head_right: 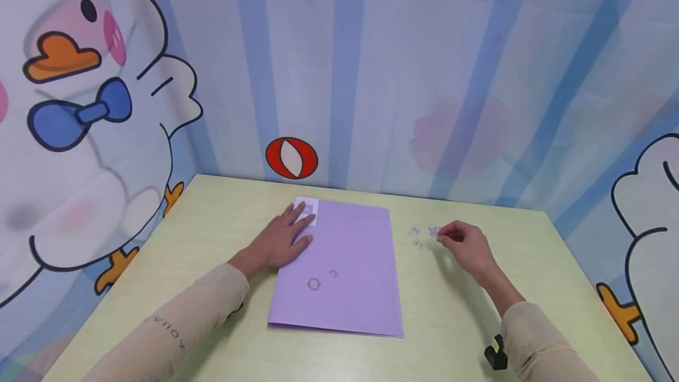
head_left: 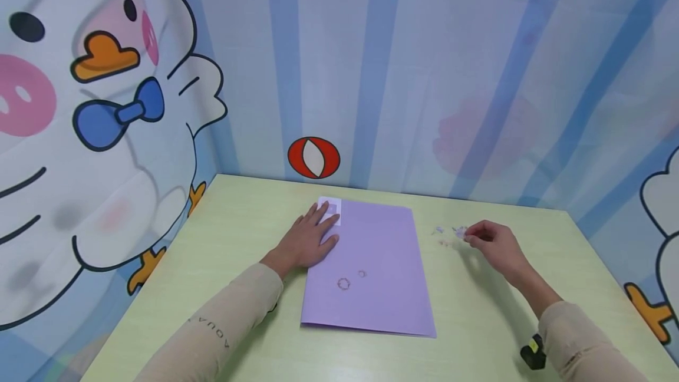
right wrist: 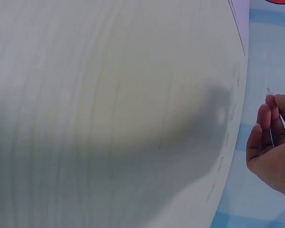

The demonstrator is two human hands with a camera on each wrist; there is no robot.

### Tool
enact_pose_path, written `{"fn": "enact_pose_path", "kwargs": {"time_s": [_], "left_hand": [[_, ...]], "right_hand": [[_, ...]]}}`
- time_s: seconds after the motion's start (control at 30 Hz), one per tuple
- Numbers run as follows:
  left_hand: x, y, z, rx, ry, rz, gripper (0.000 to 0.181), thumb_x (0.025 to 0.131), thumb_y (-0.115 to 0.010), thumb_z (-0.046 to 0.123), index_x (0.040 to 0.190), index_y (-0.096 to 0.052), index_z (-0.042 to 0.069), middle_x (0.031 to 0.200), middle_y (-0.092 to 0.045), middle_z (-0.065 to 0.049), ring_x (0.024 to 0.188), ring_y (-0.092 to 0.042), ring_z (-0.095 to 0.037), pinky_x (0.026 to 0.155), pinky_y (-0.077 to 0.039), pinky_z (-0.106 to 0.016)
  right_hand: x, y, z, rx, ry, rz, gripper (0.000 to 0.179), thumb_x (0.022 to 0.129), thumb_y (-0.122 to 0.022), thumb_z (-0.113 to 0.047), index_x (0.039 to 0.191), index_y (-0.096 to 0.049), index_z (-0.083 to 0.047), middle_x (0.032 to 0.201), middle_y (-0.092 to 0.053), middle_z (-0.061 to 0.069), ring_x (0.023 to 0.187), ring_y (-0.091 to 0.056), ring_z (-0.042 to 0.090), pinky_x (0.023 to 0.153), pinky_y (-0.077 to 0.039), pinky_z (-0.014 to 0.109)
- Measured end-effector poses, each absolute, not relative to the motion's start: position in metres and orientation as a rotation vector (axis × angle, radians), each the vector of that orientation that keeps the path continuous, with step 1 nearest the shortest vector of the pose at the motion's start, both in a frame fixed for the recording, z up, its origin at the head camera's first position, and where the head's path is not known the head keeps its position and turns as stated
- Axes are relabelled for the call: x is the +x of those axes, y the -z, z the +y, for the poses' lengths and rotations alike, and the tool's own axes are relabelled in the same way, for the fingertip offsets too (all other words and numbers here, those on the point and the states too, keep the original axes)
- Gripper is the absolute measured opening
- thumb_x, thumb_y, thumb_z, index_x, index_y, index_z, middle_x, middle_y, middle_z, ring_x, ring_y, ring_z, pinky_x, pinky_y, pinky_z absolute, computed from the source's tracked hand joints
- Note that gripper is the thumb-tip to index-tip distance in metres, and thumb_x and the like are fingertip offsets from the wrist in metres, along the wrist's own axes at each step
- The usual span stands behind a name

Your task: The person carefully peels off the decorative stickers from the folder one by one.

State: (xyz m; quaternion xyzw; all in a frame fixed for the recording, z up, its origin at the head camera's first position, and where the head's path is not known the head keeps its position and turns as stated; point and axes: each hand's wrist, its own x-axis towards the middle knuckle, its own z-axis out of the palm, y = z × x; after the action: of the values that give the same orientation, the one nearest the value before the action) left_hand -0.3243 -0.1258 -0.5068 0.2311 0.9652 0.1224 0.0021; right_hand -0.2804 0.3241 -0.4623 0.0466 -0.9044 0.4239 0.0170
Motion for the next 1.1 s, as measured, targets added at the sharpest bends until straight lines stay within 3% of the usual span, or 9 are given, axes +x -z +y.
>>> {"fn": "enact_pose_path", "kwargs": {"time_s": [0.17, 0.43, 0.77, 1.1], "left_hand": [[-0.325, 0.509, -0.126, 0.708, -0.365, 3.025, 0.067, 0.11, -0.033, 0.056, 0.169, -0.03, 0.025, 0.179, -0.008, -0.007, 0.164, -0.004, -0.034, 0.129, -0.017, -0.057], [-0.326, 0.508, -0.126, 0.71, -0.369, 3.015, 0.067, 0.11, -0.034, 0.056, 0.17, -0.029, 0.025, 0.179, -0.008, -0.006, 0.164, -0.004, -0.034, 0.129, -0.017, -0.057], [-0.326, 0.505, -0.125, 0.704, -0.377, 3.013, 0.067, 0.11, -0.034, 0.056, 0.169, -0.03, 0.025, 0.179, -0.008, -0.006, 0.164, -0.004, -0.034, 0.129, -0.017, -0.058], [-0.328, 0.508, -0.126, 0.704, -0.386, 3.017, 0.067, 0.11, -0.034, 0.056, 0.169, -0.03, 0.025, 0.179, -0.008, -0.006, 0.164, -0.003, -0.034, 0.129, -0.017, -0.058]], "right_hand": [[-0.281, 0.469, 0.333, 0.1, -1.296, -2.827, 0.026, 0.106, -0.064, -0.011, 0.126, -0.063, 0.005, 0.109, -0.069, 0.016, 0.095, -0.064, 0.014, 0.076, -0.053, 0.024], [-0.278, 0.484, 0.339, 0.033, -1.349, -2.88, 0.023, 0.105, -0.064, -0.009, 0.122, -0.065, 0.007, 0.103, -0.07, 0.014, 0.09, -0.064, 0.021, 0.069, -0.049, 0.028], [-0.28, 0.49, 0.339, 0.109, -1.204, -2.92, 0.018, 0.103, -0.07, -0.014, 0.113, -0.073, 0.0, 0.127, -0.068, 0.023, 0.1, -0.062, 0.023, 0.073, -0.05, 0.029], [-0.283, 0.492, 0.341, 0.094, -1.089, -2.941, 0.018, 0.103, -0.067, -0.012, 0.112, -0.076, 0.001, 0.121, -0.071, 0.024, 0.1, -0.065, 0.031, 0.073, -0.051, 0.035]]}}
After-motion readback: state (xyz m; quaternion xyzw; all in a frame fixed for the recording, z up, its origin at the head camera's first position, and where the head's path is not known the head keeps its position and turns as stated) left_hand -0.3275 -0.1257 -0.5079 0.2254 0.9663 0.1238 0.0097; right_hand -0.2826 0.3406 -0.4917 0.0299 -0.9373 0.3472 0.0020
